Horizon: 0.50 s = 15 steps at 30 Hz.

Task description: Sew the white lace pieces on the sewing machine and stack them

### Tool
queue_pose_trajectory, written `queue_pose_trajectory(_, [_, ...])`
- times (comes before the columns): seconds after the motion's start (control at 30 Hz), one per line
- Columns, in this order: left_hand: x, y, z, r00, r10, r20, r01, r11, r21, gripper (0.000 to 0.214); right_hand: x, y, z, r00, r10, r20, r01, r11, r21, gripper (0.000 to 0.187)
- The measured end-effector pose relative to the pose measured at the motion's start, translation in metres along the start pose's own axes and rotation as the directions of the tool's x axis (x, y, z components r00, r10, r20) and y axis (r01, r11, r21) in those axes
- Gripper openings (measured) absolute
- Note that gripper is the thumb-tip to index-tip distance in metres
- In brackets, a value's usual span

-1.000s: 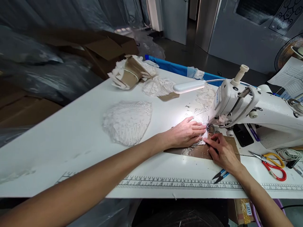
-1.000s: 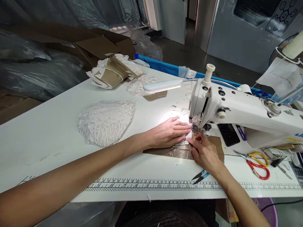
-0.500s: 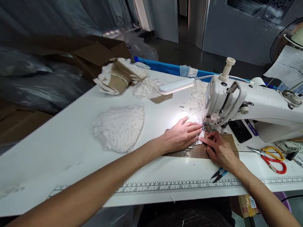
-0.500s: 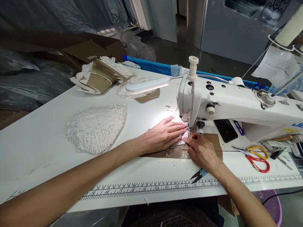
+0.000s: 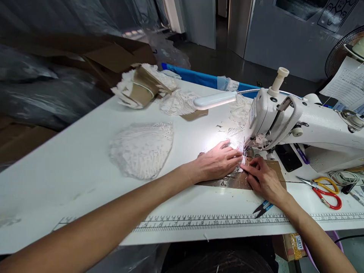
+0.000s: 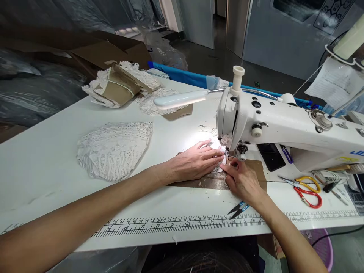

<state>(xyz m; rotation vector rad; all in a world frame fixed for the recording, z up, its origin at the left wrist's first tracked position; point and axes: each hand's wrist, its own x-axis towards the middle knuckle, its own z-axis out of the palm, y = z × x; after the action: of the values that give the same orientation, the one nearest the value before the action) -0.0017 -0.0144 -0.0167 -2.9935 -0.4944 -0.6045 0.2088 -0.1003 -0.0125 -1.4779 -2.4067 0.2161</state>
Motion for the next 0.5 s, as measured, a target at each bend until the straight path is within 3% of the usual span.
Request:
queue_pose_trajectory(0.27, [0.002,0.000,-0.011,0.998,0.017,0.057,-0.021,0.997,0.074,0.036,0.001,0.000,0.001,1.000,0.004,0.024,-0.003,1.000,-0.031,0.038])
queue_pose_trajectory(0.5, [0.002,0.000,-0.008,0.996,-0.030,0.086,0.020,0.993,0.119,0.037,0.008,-0.004,-0.003,0.998,0.037,0.059,-0.031,0.994,-0.100,0.041])
